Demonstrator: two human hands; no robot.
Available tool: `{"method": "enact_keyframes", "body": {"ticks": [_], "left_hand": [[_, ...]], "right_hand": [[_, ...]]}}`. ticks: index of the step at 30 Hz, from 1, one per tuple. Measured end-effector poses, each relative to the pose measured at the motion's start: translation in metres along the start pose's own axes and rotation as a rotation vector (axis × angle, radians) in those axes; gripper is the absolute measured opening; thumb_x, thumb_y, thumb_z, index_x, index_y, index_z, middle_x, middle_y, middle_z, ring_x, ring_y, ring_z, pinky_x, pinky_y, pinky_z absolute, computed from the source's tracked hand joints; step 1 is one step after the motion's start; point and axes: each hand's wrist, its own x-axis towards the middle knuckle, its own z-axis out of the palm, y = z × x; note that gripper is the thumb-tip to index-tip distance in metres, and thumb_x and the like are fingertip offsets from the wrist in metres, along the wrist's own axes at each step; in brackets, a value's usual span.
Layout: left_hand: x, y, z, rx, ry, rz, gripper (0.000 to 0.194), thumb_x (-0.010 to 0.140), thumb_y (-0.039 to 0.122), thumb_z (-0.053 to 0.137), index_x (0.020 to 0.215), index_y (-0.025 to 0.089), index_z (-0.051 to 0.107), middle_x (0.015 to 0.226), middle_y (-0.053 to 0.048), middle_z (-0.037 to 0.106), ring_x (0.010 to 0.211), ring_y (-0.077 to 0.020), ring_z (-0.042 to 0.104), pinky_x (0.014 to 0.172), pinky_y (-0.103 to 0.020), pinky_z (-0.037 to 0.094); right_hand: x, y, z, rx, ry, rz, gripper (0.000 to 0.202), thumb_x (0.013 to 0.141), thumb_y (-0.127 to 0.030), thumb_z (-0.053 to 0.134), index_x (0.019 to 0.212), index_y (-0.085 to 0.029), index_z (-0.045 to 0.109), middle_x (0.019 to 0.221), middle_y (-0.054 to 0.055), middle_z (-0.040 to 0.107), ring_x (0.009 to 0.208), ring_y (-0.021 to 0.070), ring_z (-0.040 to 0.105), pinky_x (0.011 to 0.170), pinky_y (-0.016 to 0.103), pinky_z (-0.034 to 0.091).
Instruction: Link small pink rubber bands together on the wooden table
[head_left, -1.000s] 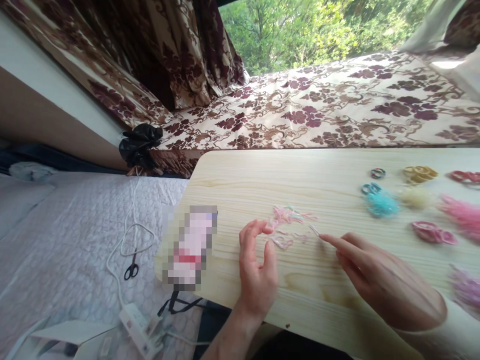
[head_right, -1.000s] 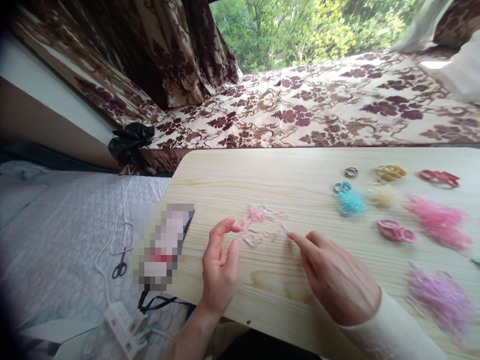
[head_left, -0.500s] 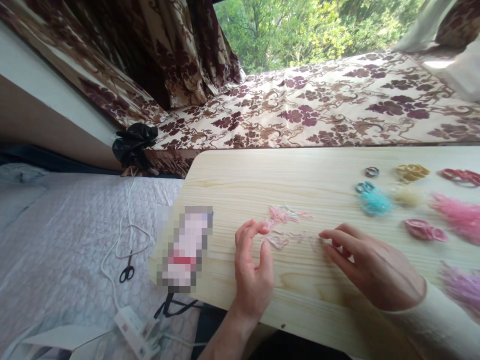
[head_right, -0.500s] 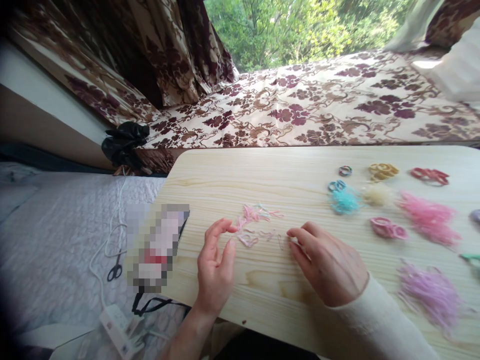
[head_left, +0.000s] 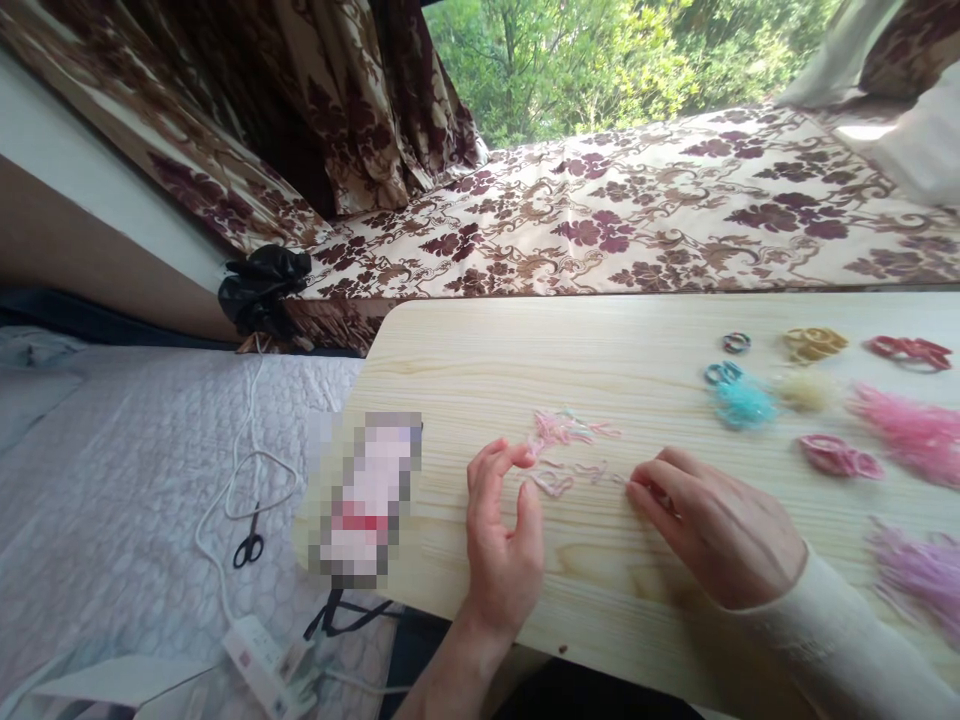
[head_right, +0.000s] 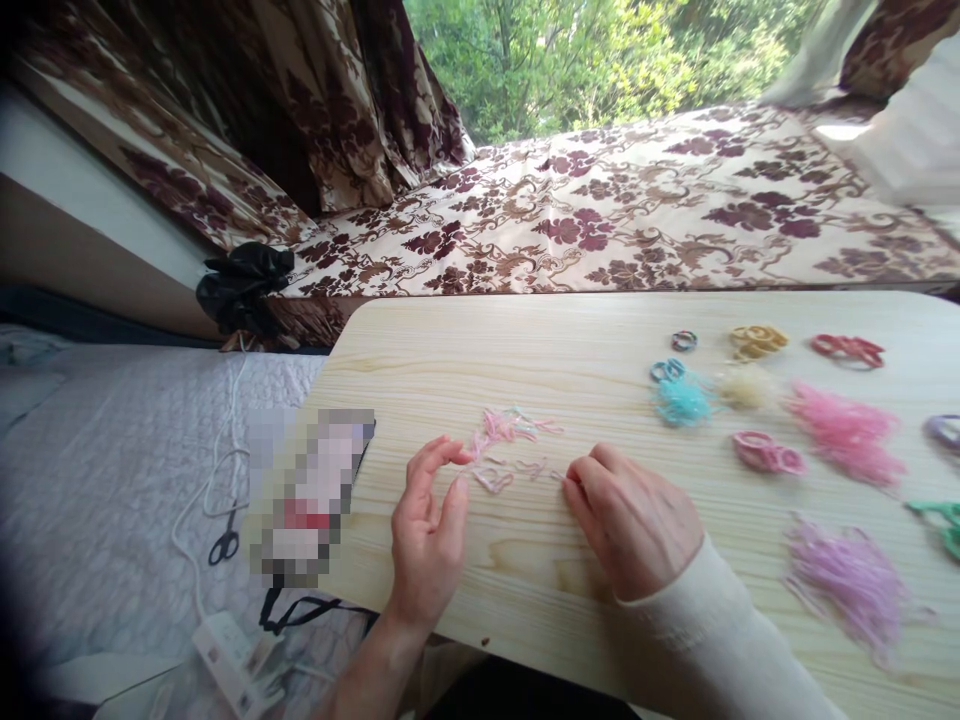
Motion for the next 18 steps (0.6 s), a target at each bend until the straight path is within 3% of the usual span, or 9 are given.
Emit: {"method": "enact_keyframes", "body": {"ticks": [6,11,14,18], "left_hand": [[0.0,-0.001,0.0,-0.001,-0.003,-0.014,0.029,0.094,0.016,0.049,0.12,0.022,0.059,0.109,-0.007,0.066,0.129,-0.0234,0.049,0.112,-0.046,0.039],[-0.001,-0.004,0.0,-0.015,-0.008,-0.019,0.028,0.094,0.019,0.051,0.12,0.023,0.06,0.11,-0.007,0.066,0.128,-0.0232,0.05,0.113,-0.045,0.038],[-0.001,-0.005,0.0,-0.013,-0.003,-0.033,0.027,0.093,0.02,0.053,0.119,0.024,0.06,0.11,-0.006,0.066,0.126,-0.0232,0.052,0.114,-0.046,0.037],[-0.001,-0.006,0.0,-0.012,0.0,-0.049,0.026,0.092,0.022,0.054,0.117,0.024,0.061,0.109,-0.005,0.066,0.125,-0.0237,0.053,0.113,-0.047,0.038]], "right_hand": [[-0.004,-0.004,0.0,0.014,0.015,-0.003,0.038,0.098,-0.032,0.034,0.069,-0.023,0.058,0.069,0.001,0.06,0.056,0.0117,0.058,0.052,0.026,0.037],[-0.03,0.0,-0.018,0.107,0.061,0.037,0.037,0.1,-0.034,0.033,0.074,-0.023,0.057,0.07,0.001,0.061,0.055,0.0106,0.059,0.053,0.024,0.041],[-0.057,0.016,-0.036,0.103,0.087,0.116,0.041,0.099,-0.043,0.033,0.073,-0.025,0.058,0.069,0.001,0.062,0.055,0.0121,0.061,0.051,0.025,0.043],[-0.1,0.063,-0.052,0.04,0.047,0.313,0.039,0.093,-0.055,0.039,0.077,-0.026,0.061,0.073,0.003,0.066,0.058,0.0168,0.065,0.049,0.029,0.047]]}}
